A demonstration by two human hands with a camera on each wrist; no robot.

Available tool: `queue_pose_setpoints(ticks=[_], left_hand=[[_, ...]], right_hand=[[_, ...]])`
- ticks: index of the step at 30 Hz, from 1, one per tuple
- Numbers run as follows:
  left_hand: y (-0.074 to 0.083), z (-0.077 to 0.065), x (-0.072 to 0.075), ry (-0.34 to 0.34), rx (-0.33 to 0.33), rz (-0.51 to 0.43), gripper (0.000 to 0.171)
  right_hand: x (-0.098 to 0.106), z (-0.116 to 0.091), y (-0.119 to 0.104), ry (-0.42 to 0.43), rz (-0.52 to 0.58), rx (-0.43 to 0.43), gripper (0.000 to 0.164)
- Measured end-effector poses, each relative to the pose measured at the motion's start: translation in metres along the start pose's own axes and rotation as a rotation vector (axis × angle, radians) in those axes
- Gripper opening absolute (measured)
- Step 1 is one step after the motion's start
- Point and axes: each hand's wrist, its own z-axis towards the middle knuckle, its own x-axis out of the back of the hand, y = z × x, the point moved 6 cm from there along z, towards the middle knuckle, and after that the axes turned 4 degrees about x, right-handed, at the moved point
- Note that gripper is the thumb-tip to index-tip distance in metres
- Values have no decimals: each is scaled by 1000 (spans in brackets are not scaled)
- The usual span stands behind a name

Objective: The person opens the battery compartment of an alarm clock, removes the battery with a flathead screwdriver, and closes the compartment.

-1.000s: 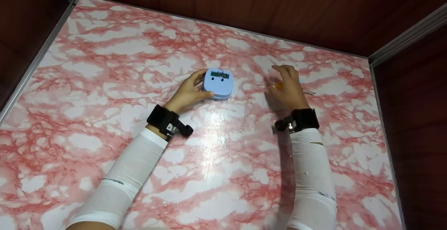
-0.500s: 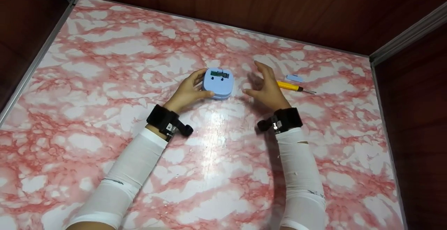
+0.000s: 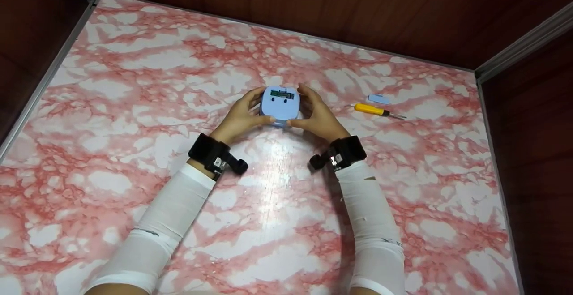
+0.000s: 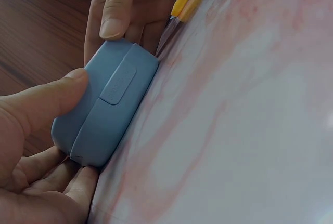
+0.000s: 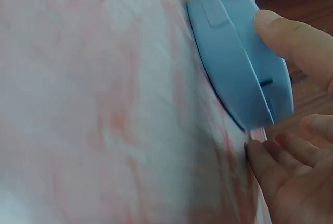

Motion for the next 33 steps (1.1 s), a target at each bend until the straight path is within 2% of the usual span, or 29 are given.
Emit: queue_pose_setpoints(ticks=[7, 18, 21, 27, 33], left_hand=[[1, 1, -1, -2, -1, 7, 89], [3, 1, -1, -2, -46, 12, 88], [4, 1, -1, 23, -65, 68, 86], [9, 0, -2, 87, -108, 298, 85], [9, 0, -6, 70, -85, 356, 97]], right_hand=[[-3, 2, -2, 33, 58, -40, 83], [1, 2, -6, 6, 51, -105, 83], [3, 3, -6, -21, 47, -128, 84], [6, 4, -10, -86, 64, -123, 86], [9, 7, -12, -141, 66, -109, 81]])
